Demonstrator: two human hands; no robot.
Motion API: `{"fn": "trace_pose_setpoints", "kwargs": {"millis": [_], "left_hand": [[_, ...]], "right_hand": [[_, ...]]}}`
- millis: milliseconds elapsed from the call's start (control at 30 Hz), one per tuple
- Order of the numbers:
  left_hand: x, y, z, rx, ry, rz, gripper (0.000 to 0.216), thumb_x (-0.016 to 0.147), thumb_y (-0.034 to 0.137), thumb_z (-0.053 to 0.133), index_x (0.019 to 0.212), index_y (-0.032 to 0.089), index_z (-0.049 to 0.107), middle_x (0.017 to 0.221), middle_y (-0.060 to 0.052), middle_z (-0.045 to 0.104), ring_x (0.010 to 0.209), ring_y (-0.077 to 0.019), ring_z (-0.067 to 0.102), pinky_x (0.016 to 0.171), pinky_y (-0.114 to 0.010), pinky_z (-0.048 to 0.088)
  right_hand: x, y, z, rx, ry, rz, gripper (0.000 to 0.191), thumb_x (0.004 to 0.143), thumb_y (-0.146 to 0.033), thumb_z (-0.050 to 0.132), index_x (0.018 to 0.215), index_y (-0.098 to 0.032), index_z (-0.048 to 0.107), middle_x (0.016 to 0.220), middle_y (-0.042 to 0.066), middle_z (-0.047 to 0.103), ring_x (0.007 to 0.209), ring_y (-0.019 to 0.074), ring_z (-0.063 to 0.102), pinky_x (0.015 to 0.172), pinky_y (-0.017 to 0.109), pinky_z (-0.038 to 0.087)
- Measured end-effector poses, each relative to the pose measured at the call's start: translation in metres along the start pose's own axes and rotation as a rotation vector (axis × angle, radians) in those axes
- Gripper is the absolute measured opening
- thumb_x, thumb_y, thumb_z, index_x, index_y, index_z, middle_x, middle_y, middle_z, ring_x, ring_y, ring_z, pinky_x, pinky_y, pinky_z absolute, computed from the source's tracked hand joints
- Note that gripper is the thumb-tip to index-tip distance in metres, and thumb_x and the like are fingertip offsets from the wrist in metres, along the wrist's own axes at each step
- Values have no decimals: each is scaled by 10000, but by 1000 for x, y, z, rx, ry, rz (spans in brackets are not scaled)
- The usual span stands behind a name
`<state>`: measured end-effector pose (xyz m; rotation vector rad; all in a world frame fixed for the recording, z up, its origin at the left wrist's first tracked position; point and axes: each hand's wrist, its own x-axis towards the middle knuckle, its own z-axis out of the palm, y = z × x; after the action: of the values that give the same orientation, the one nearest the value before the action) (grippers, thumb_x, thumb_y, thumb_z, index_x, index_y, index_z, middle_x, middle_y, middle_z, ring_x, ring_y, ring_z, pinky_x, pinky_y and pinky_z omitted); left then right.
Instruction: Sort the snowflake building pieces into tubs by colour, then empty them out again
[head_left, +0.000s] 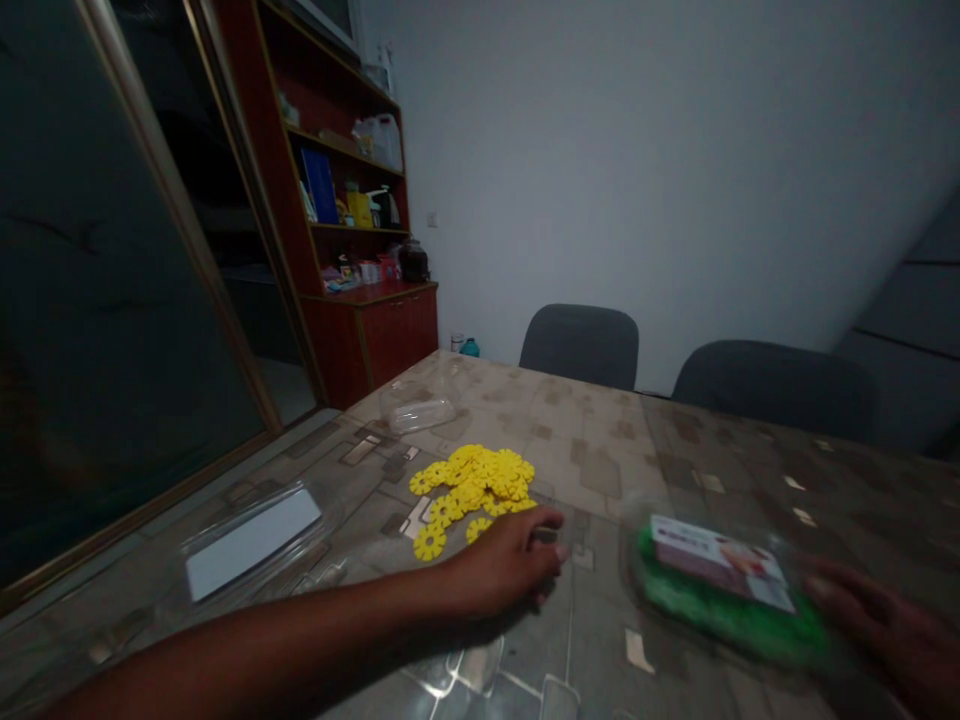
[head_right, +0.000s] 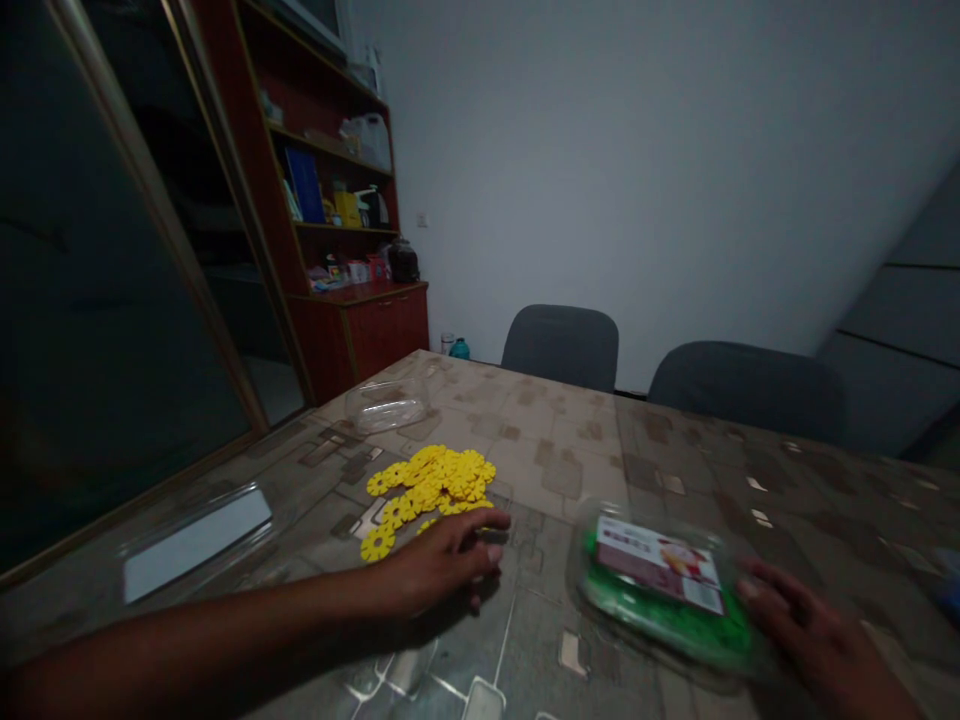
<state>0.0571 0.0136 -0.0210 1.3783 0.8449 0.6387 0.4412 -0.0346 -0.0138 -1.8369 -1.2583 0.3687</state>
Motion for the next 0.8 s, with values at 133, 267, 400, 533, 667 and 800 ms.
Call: {"fn": "trace_pose_setpoints", "kwargs": {"millis": [133, 267, 400, 533, 667, 800], "left_hand": [[-30, 2, -18, -71, 117, -39, 520, 823, 322, 675, 1292, 160, 519, 1057, -95, 574, 707, -131, 559, 555, -235, 456], [-66, -5, -35, -74, 260, -73, 440, 747, 284, 741, 1146, 167, 599, 733, 31, 520, 551, -89, 451, 460, -191, 337], [-91, -14, -48, -149, 387, -50, 454, 730, 394, 774, 1083, 176, 593, 727, 46, 492, 535, -77, 422, 436, -180, 294], [-101, -22, -56, -126, 373, -126, 417, 753, 503, 737, 956, 161, 608, 677, 47, 493, 480, -69, 361, 396, -183, 239], [-100, -21, -57, -74, 402, -54, 320, 720, 401, 774, 815, 149, 600, 627, 43, 482, 564, -95, 424, 486, -190, 275], [-97, -12, -54, -67, 430, -75, 239, 710, 320, 753, 784, 164, 587, 607, 50, 495, 542, -95, 415, 499, -202, 263]], "right_hand": [[-52, -65, 54, 357, -412, 237, 490, 605, -607, 748, 959, -269, 723, 764, 88, 729, 804, 326, 697, 702, 433, 546], [-101, -94, 109, 655, -544, 285, 498, 703, -629, 705, 1022, -254, 633, 649, -26, 612, 593, 195, 618, 561, 299, 496], [-119, -88, 137, 727, -676, 302, 447, 708, -599, 726, 948, -246, 594, 583, -87, 481, 436, 93, 455, 428, 198, 333], [-106, -96, 139, 619, -725, 231, 377, 747, -588, 668, 781, -222, 585, 637, -32, 553, 574, 145, 546, 507, 235, 409], [-89, -120, 139, 408, -748, 81, 355, 807, -558, 572, 831, -210, 637, 744, 16, 627, 712, 204, 592, 596, 288, 452], [-85, -138, 149, 242, -727, -161, 317, 879, -460, 465, 779, -208, 630, 770, 37, 625, 747, 224, 599, 652, 324, 451]]}}
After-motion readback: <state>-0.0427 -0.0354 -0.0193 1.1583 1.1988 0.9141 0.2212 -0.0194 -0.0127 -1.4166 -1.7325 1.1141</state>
